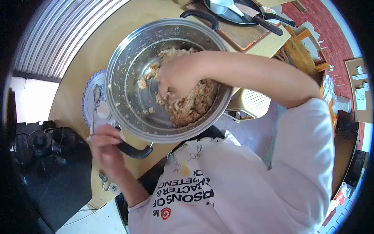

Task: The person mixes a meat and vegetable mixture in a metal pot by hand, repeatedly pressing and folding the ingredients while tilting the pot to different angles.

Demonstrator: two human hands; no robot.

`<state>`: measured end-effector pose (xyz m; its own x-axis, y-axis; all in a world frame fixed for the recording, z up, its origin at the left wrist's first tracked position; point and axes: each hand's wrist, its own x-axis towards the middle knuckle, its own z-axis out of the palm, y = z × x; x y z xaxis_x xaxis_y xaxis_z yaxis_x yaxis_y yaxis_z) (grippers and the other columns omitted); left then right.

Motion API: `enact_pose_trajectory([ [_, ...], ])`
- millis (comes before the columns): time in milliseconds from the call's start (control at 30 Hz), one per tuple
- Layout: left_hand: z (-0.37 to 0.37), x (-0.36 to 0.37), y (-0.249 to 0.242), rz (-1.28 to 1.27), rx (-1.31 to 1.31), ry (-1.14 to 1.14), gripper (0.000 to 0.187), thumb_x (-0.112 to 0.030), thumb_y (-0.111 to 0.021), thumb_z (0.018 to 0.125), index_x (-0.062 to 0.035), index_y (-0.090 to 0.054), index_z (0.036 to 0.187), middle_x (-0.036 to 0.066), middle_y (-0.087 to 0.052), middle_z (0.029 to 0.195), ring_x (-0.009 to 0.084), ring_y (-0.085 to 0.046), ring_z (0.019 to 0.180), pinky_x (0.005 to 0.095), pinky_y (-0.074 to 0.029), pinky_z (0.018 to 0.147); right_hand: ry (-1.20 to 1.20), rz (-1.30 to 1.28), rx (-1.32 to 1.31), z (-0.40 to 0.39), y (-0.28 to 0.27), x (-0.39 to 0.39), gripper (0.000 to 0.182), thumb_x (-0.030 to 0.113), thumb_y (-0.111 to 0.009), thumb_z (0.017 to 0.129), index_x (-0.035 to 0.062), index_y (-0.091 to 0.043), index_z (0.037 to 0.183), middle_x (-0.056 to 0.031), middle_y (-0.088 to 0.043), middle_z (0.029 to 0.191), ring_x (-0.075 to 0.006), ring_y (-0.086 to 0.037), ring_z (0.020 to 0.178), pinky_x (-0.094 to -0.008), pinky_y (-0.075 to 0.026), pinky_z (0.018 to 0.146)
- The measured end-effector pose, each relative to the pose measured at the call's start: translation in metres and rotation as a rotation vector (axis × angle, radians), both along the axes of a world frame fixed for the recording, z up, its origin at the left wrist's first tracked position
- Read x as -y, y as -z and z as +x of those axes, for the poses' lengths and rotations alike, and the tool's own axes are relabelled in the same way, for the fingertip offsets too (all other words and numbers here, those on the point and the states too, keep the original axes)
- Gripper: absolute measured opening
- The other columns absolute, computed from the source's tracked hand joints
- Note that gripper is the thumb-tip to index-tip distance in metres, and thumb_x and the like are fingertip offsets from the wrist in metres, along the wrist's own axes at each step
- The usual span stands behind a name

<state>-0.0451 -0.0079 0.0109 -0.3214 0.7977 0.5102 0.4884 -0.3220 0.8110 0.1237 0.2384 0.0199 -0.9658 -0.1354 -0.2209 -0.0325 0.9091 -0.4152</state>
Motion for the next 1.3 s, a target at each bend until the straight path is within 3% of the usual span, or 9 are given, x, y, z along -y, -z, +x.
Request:
enact_pose_trajectory([
  [100, -0.083, -0.01, -0.005, -0.394, 1.058, 0.542, 0.046, -0.036, -0.057, 0.092, 0.006, -0.055, 0.111, 0.02, -0.06, 0.106, 0.021, -0.058, 0.092, 0.0352, -0.045, 0.073, 0.054, 0.057, 0.244, -0.011, -0.002, 0.003, 0.039, 0.038, -0.065, 0.081, 0.0201, -0.067, 0.116, -0.0115, -0.068, 0.106, -0.0334, -0.062, 0.101, -0.0446, -0.048, 0.086],
  [267, -0.176, -0.065, -0.036, -0.631, -0.456, -1.171, 0.056, -0.033, -0.055, 0.095, 0.0098, -0.043, 0.13, 0.019, -0.056, 0.118, 0.0256, -0.055, 0.11, 0.0388, -0.047, 0.092, 0.072, 0.032, 0.222, -0.007, 0.004, 0.007, 0.039, 0.037, -0.065, 0.081, 0.0202, -0.068, 0.116, -0.012, -0.068, 0.104, -0.033, -0.063, 0.1, -0.0443, -0.048, 0.087],
  [467, -0.149, -0.057, -0.036, -0.418, 0.931, 0.629, 0.061, -0.038, -0.062, 0.091, 0.0026, -0.047, 0.134, 0.019, -0.051, 0.132, 0.027, -0.051, 0.12, 0.0378, -0.043, 0.1, 0.049, 0.046, 0.168, -0.005, 0.001, 0.004, 0.033, 0.037, -0.065, 0.081, 0.0181, -0.071, 0.108, -0.0118, -0.07, 0.095, -0.0341, -0.064, 0.092, -0.0457, -0.049, 0.08],
  [533, -0.226, -0.101, -0.011, -0.583, -0.317, -0.593, 0.064, -0.038, -0.063, 0.09, 0.0022, -0.044, 0.136, 0.02, -0.049, 0.135, 0.0288, -0.049, 0.124, 0.0374, -0.037, 0.105, 0.041, 0.022, 0.145, -0.006, 0.003, 0.004, 0.035, 0.038, -0.065, 0.081, 0.0176, -0.07, 0.109, -0.013, -0.069, 0.096, -0.0346, -0.063, 0.094, -0.0454, -0.048, 0.082],
  [600, -0.237, -0.098, -0.032, -0.095, -0.434, -0.966, 0.072, -0.041, -0.063, 0.089, 0.0063, -0.04, 0.138, 0.022, -0.046, 0.139, 0.0299, -0.046, 0.127, 0.0366, -0.035, 0.107, 0.072, 0.011, 0.136, -0.002, 0.003, 0.006, 0.036, 0.039, -0.066, 0.081, 0.0173, -0.07, 0.109, -0.0135, -0.069, 0.097, -0.035, -0.063, 0.095, -0.0454, -0.048, 0.082],
  [767, -0.159, -0.085, -0.069, -0.292, 0.306, 0.133, 0.075, -0.053, -0.048, 0.094, 0.0016, -0.033, 0.144, 0.022, -0.038, 0.145, 0.0298, -0.038, 0.134, 0.042, -0.037, 0.105, 0.07, 0.041, 0.053, -0.001, 0.0, 0.006, 0.037, 0.039, -0.067, 0.08, 0.0162, -0.07, 0.11, -0.0141, -0.066, 0.107, -0.0355, -0.061, 0.1, -0.0448, -0.048, 0.085],
  [867, -0.178, -0.1, -0.061, -0.907, -0.827, -1.315, 0.071, -0.049, -0.044, 0.097, 0.0037, -0.032, 0.143, 0.024, -0.037, 0.145, 0.0326, -0.037, 0.135, 0.0439, -0.036, 0.107, 0.047, 0.023, 0.214, -0.004, -0.014, 0.005, 0.036, 0.038, -0.067, 0.081, 0.0156, -0.069, 0.109, -0.0134, -0.064, 0.113, -0.0347, -0.06, 0.105, -0.0443, -0.047, 0.087],
  [1000, -0.099, -0.058, -0.078, -0.087, 0.226, -0.278, 0.051, -0.032, -0.054, 0.097, 0.0047, -0.049, 0.131, 0.017, -0.056, 0.125, 0.023, -0.054, 0.117, 0.0387, -0.042, 0.098, 0.051, -0.128, -0.044, 0.001, -0.024, -0.02, 0.037, 0.034, -0.064, 0.085, 0.0091, -0.063, 0.113, -0.0156, -0.058, 0.11, -0.0346, -0.057, 0.105, -0.0448, -0.045, 0.092],
  [1300, 0.036, -0.002, 0.006, 0.073, -0.681, -0.073, 0.04, -0.034, -0.084, 0.066, -0.0139, -0.065, 0.095, -0.003, -0.063, 0.069, 0.0144, -0.052, 0.057, 0.0323, -0.036, 0.067, 0.543, -0.11, 0.291, -0.077, 0.043, -0.027, 0.062, 0.047, -0.043, 0.095, -0.0062, -0.052, 0.125, -0.0295, -0.058, 0.12, -0.0398, -0.056, 0.114, -0.0458, -0.043, 0.098],
])
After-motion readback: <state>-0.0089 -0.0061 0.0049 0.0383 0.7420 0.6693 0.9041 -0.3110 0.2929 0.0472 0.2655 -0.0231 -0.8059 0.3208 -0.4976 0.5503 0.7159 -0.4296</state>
